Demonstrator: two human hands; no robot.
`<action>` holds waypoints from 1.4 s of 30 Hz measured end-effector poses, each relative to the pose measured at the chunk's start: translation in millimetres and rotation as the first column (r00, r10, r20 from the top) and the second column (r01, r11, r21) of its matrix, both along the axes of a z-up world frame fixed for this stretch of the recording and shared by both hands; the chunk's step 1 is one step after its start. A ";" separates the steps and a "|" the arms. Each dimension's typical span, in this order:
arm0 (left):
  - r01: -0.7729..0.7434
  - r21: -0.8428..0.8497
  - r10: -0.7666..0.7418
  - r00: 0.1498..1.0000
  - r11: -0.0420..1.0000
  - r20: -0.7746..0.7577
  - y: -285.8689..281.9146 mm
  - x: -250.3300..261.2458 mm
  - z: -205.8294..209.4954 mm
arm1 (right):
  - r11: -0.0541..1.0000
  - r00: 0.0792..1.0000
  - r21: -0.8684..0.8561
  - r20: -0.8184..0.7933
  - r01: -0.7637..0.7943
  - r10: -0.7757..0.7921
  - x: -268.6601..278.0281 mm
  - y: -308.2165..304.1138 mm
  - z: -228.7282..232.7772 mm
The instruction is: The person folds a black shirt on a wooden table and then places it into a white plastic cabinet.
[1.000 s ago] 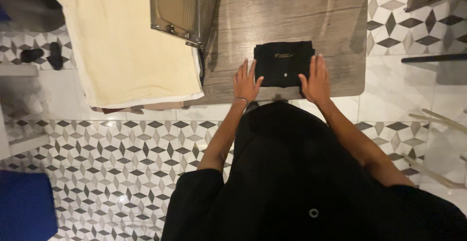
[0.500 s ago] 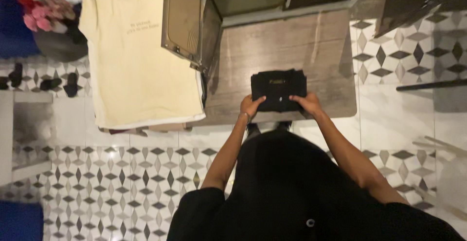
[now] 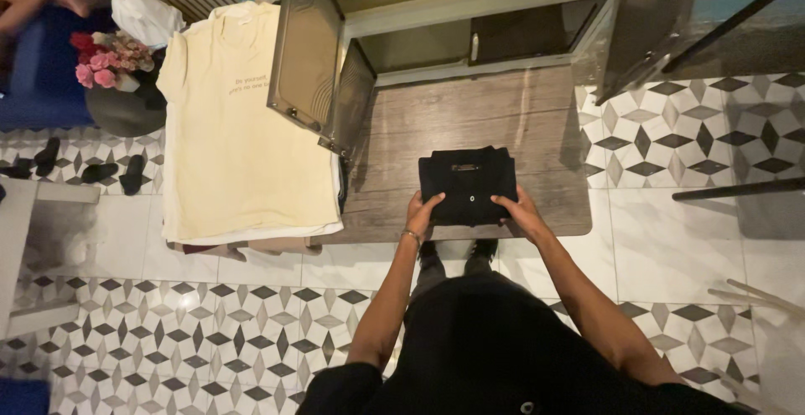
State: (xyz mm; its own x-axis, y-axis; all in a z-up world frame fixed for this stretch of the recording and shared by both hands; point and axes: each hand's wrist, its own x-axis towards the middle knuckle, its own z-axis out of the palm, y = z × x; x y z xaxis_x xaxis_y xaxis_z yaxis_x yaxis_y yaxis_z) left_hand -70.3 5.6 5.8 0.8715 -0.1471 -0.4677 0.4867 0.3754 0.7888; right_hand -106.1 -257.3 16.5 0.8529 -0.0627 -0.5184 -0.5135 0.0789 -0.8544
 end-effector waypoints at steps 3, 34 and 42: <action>-0.022 0.078 0.030 0.994 0.997 -0.103 -8.5 -5.5 33.6 | 0.999 0.999 0.033 0.041 0.003 -0.004 -0.9 -10.5 9.2; -0.043 0.035 0.017 0.845 0.998 0.535 -1.7 151.8 99.0 | 0.786 0.727 0.617 0.524 0.035 -0.444 123.3 13.0 61.5; -0.015 -0.051 0.043 0.785 0.999 0.618 -25.0 229.7 110.4 | 0.841 0.642 0.534 0.676 -0.087 -0.363 176.2 8.9 91.5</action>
State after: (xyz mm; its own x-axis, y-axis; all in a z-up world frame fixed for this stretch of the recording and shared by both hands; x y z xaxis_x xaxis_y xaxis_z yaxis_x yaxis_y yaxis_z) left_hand 159.3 -19.4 116.1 0.9759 -0.1237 0.1797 -0.1125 0.4205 0.9003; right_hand 70.0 -248.4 108.0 0.9478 -0.1539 0.2794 0.3146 0.5955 -0.7392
